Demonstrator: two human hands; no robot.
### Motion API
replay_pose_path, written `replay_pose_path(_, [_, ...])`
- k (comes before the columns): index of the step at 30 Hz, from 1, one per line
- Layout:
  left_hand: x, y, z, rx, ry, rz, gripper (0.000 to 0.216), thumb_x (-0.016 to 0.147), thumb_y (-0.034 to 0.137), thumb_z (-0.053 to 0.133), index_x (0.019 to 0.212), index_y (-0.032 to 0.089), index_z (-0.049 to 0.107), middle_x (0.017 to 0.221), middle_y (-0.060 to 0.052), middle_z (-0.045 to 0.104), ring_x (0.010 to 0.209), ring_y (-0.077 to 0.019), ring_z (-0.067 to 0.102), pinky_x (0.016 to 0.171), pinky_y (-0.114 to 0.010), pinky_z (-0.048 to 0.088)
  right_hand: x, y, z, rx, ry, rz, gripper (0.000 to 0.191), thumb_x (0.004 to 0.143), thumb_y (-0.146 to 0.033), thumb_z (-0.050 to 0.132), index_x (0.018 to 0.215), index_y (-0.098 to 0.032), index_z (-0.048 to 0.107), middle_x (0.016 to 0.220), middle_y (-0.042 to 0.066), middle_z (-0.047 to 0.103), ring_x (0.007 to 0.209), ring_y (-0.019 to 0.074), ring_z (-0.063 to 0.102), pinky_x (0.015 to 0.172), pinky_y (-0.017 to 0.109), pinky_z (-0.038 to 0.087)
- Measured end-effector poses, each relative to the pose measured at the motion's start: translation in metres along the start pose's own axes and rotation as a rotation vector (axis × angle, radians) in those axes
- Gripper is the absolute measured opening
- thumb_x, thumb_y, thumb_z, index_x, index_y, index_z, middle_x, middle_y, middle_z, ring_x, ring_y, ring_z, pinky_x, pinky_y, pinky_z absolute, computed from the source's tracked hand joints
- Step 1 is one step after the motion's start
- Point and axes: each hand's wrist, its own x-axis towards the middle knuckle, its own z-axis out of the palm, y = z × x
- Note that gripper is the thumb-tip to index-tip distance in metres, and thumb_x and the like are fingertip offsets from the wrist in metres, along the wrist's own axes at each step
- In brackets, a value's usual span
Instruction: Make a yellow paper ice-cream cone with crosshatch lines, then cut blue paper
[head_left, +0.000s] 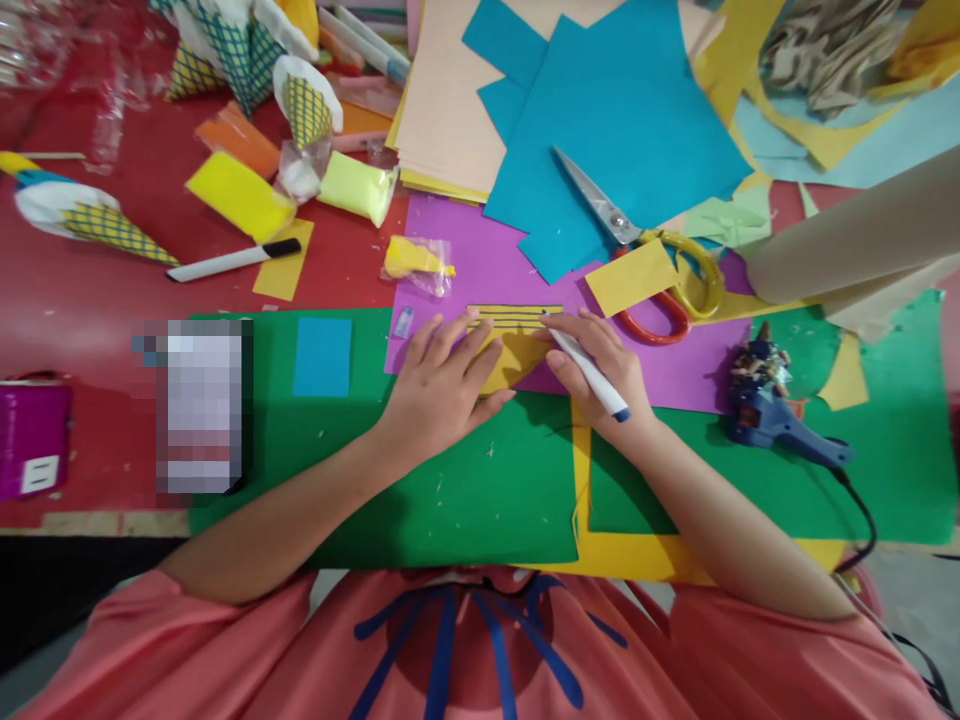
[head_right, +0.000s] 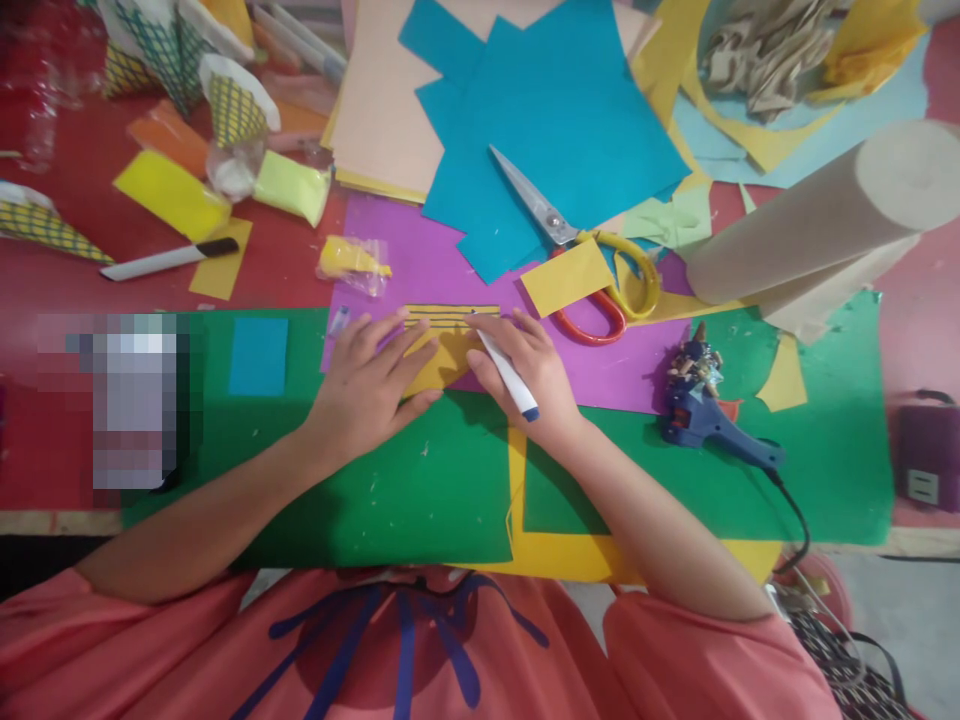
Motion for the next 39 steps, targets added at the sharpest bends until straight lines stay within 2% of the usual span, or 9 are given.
replay_pose_path(4, [0.000,0.001,-0.002,-0.094,0.037,0.114,0.038,0.090,0.039,0.048,0.116,0.014,0.060,0.116,-0.009,0.066,0.113,-0.0252,0.054,0.105,-0.046,0.037,0.002,0.003,-0.001,0.064,-0.011,0.025,0.034,0.088,-0.028,0.053,0.122,-0.022,0.052,0.116,0.007,0.067,0.109,0.0206,0.062,0.113,0.048,0.030])
replay_pose_path(8, [0.001,0.000,-0.004,-0.203,0.025,0.325,0.029,0.090,0.031,0.049,0.114,0.020,0.062,0.118,-0.005,0.065,0.115,-0.0195,0.055,0.104,-0.038,0.040,0.003,0.003,-0.004,0.199,-0.090,0.042,0.033,0.090,-0.032,0.051,0.122,-0.023,0.051,0.121,0.008,0.064,0.114,0.0210,0.059,0.105,0.045,0.040])
replay_pose_path(13, [0.004,-0.004,0.001,-0.128,-0.020,0.215,0.036,0.093,0.029,0.043,0.125,0.017,0.054,0.139,-0.008,0.050,0.130,-0.0229,0.044,0.107,-0.045,0.036,-0.001,0.003,-0.005,0.477,0.049,0.133,0.033,0.090,-0.039,0.050,0.120,-0.026,0.052,0.111,0.006,0.068,0.100,0.0195,0.066,0.087,0.037,0.053])
replay_pose_path(16, [0.005,-0.006,0.005,-0.136,-0.068,0.190,0.031,0.094,0.029,0.042,0.117,0.018,0.060,0.135,-0.006,0.054,0.125,-0.0229,0.049,0.104,-0.045,0.039,-0.002,0.004,-0.002,0.689,-0.009,0.300,0.036,0.089,-0.048,0.048,0.119,-0.030,0.051,0.098,0.004,0.071,0.078,0.0183,0.070,0.068,0.034,0.059])
replay_pose_path(21, [0.005,-0.007,0.005,-0.169,-0.054,0.203,0.029,0.093,0.027,0.044,0.117,0.020,0.059,0.128,-0.005,0.060,0.120,-0.0213,0.053,0.102,-0.043,0.041,0.003,0.007,0.004,0.637,0.172,0.301,0.042,0.082,-0.059,0.051,0.115,-0.032,0.054,0.117,0.005,0.064,0.111,0.0237,0.061,0.094,0.042,0.051])
replay_pose_path(24, [0.005,-0.010,0.004,-0.189,-0.046,0.222,0.028,0.092,0.026,0.046,0.116,0.020,0.059,0.122,-0.004,0.062,0.116,-0.0212,0.055,0.101,-0.042,0.041,0.006,0.011,0.005,0.698,0.271,0.234,0.030,0.084,-0.054,0.051,0.103,-0.031,0.055,0.102,0.002,0.065,0.092,0.0184,0.065,0.081,0.036,0.054])
replay_pose_path(28, [0.005,-0.011,0.006,-0.192,-0.012,0.223,0.028,0.090,0.022,0.049,0.116,0.017,0.059,0.106,-0.007,0.066,0.102,-0.0198,0.060,0.098,-0.040,0.045,0.007,0.014,0.001,0.728,0.205,0.308,0.019,0.086,-0.044,0.054,0.084,-0.025,0.056,0.064,-0.003,0.058,0.050,0.0095,0.054,0.047,0.024,0.045])
replay_pose_path(34, [0.005,-0.009,0.004,-0.151,-0.069,0.182,0.033,0.093,0.026,0.045,0.124,0.019,0.055,0.134,-0.009,0.053,0.126,-0.0226,0.047,0.106,-0.044,0.038,0.011,0.008,-0.004,0.638,0.133,0.325,0.015,0.082,-0.035,0.064,0.083,-0.020,0.062,0.063,-0.002,0.065,0.050,0.0098,0.060,0.046,0.022,0.047])
replay_pose_path(39, [0.004,-0.007,0.004,-0.139,-0.127,0.081,0.043,0.092,0.030,0.046,0.134,0.021,0.047,0.135,-0.012,0.051,0.124,-0.0268,0.048,0.105,-0.048,0.037,0.015,0.010,-0.006,0.604,0.091,0.341,0.016,0.080,-0.035,0.066,0.082,-0.019,0.064,0.063,-0.001,0.066,0.050,0.0112,0.060,0.047,0.024,0.050])
